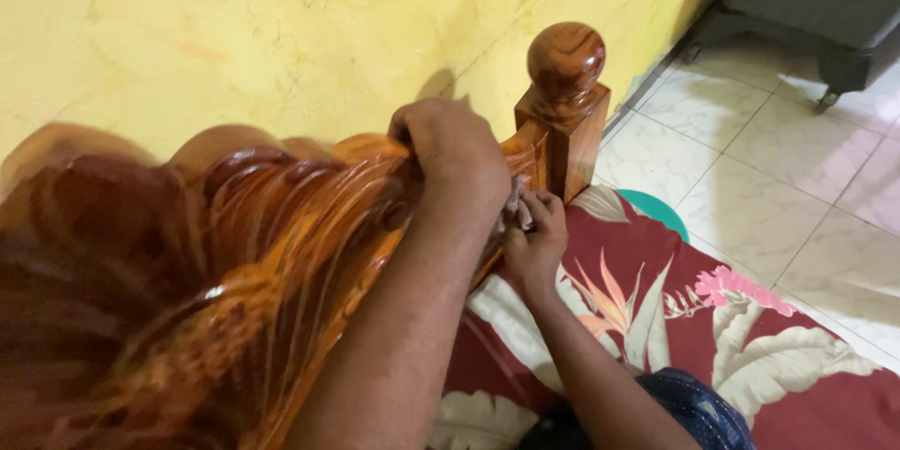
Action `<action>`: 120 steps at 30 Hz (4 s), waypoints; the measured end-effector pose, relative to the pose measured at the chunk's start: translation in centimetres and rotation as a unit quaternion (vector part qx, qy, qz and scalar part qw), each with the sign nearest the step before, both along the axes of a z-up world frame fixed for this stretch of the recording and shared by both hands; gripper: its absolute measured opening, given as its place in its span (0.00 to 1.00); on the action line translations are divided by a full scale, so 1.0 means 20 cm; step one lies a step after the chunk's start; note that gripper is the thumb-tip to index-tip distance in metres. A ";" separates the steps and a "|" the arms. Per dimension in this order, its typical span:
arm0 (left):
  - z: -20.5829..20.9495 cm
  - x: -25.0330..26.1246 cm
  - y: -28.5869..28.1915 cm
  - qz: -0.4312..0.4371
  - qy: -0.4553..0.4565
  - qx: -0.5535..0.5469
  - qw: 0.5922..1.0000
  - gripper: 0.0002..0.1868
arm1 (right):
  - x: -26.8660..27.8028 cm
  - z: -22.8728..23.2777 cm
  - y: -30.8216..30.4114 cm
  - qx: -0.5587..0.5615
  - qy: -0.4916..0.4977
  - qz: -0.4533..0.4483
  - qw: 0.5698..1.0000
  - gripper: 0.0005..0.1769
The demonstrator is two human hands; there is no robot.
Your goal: The person wipes the carved wooden headboard of a bed using a cloth. They move the cloth across the surface and into the carved details to remove dust or dirt.
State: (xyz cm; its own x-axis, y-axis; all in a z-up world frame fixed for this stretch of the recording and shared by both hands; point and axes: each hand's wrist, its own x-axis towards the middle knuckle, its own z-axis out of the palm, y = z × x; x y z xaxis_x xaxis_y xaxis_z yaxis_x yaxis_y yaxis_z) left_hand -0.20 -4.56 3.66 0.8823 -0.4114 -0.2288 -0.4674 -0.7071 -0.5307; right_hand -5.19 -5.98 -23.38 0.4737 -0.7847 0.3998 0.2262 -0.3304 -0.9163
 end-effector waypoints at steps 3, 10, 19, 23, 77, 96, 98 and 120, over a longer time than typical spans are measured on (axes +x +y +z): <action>0.01 -0.02 0.01 0.000 0.002 0.005 1.000 0.17 | -0.04 -0.14 0.16 0.056 -0.036 0.053 0.996 0.26; 0.03 -0.05 0.02 -0.035 -0.001 0.027 0.999 0.16 | 0.02 -0.18 -0.06 0.067 0.045 0.033 0.996 0.22; 0.01 0.00 0.00 -0.043 0.003 -0.008 0.999 0.15 | 0.00 -0.02 0.03 0.223 0.035 0.062 0.972 0.20; 0.02 0.01 0.03 -0.052 0.037 0.014 0.998 0.18 | -0.10 -0.07 0.21 -0.122 0.072 0.011 0.990 0.26; -0.01 0.04 0.06 -0.075 0.035 -0.056 0.995 0.16 | -0.08 -0.13 0.39 0.259 -0.090 0.155 0.949 0.22; -0.06 0.03 0.04 -0.082 -0.006 -0.044 0.996 0.13 | 0.00 -0.05 0.12 0.352 -0.064 0.035 0.933 0.19; -0.05 0.02 0.05 -0.081 -0.006 -0.031 0.996 0.13 | 0.02 -0.04 0.08 0.258 -0.051 -0.005 0.965 0.19; -0.02 0.00 0.05 -0.079 0.003 -0.028 0.997 0.14 | 0.08 -0.17 -0.28 0.245 -0.001 -0.031 0.969 0.17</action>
State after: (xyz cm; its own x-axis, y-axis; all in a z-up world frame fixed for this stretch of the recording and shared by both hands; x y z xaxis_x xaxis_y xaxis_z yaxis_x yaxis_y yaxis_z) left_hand -0.26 -3.53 3.19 0.8047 -0.5567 -0.2062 -0.5775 -0.6535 -0.4893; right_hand -3.69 -11.51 -26.74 0.4196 -0.9073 -0.0262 0.2224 0.1307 -0.9662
